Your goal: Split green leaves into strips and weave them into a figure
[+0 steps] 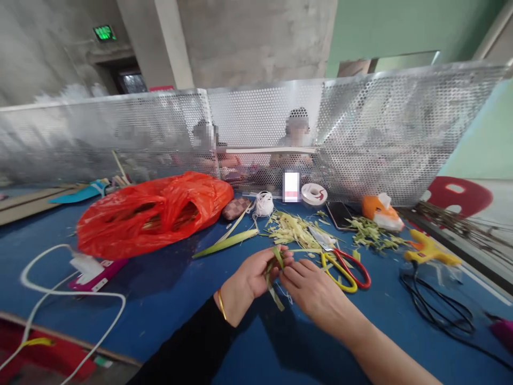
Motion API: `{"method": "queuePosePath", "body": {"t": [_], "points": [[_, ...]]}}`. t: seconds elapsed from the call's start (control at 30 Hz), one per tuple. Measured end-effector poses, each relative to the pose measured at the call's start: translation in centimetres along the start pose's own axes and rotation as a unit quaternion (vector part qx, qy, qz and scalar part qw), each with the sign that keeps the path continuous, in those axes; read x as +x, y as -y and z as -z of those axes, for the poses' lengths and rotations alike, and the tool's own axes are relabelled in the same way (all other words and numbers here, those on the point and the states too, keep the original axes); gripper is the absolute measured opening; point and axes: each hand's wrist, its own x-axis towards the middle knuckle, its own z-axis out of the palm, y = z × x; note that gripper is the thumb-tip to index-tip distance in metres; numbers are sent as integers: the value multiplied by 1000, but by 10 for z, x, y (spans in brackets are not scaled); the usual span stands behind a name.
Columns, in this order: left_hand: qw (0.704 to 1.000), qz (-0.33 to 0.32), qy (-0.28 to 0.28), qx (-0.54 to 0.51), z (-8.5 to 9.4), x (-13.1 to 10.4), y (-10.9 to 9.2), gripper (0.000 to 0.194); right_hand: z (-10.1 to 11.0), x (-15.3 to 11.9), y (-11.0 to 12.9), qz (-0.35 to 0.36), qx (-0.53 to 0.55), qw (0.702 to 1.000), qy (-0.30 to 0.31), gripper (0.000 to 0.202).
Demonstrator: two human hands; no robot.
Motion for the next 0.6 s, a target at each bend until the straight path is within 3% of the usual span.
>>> {"method": "queuePosePath", "body": {"t": [0.17, 0.27, 0.33, 0.47, 0.6], "points": [[996, -20, -28, -78, 3, 2, 1, 10, 1, -2, -6, -26, 65, 998, 8, 27], [994, -31, -32, -96, 5, 2, 2, 7, 5, -3, -8, -40, 114, 992, 21, 23], [994, -39, -26, -100, 5, 1, 1, 4, 6, -4, -7, -36, 116, 993, 8, 16], [994, -52, 1, -97, 2, 1, 3, 6, 1, 0, 1, -28, 78, 995, -59, 27], [996, -48, 29, -75, -6, 2, 11, 6, -6, 6, 9, 6, 83, 995, -46, 26]]}}
